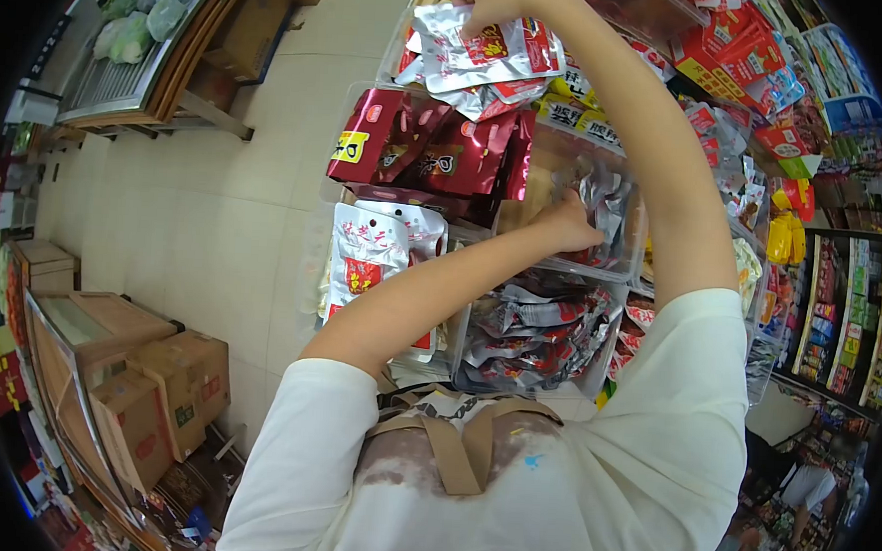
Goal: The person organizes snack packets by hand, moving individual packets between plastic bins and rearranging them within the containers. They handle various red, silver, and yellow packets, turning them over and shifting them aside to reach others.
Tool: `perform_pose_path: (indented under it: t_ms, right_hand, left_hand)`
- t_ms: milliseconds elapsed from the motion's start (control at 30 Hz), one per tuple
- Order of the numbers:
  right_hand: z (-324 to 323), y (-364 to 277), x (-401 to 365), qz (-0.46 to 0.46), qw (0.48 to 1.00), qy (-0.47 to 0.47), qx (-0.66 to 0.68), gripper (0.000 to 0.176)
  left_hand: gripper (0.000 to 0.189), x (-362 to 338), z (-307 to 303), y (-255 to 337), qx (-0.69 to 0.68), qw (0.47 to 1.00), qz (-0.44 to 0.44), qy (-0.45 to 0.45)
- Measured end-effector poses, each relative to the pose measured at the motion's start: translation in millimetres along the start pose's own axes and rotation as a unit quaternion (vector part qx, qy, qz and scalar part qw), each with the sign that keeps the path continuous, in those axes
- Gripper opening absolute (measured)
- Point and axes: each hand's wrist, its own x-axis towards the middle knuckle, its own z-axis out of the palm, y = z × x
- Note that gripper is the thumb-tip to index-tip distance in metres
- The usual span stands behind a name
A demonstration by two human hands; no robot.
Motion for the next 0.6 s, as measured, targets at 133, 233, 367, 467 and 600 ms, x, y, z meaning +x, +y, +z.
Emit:
perform_pose_path:
  t_ms: [133,233,367,467,600]
  right_hand:
    - [-6,1,-17,-0.02,0.998,0.053,0.001,0.037]
    - [-15,-16,-57,0.0,0.995,0.102,-0.011,0.041]
    - [-39,-63,-148,0.12,0.916,0.351,0.154,0.034]
    - [-9,-67,-203,0.216,0.867,0.326,0.31,0.044]
    - [60,-55,-252,0.311,0.887,0.271,0.208,0.06]
  left_hand:
    - [0.091,4,3,-3,0.008,1.0,0.008,0.009]
    - [0.094,5,2,-2,0.01,1.0,0.007,0.01]
    - [0.095,21,7,-13,-0.036,0.999,0.003,-0.039]
    - [0.035,-34,-28,24,-0.2,0.964,0.157,-0.075]
    - [0.036,-35,-31,25,-0.268,0.957,0.078,-0.079]
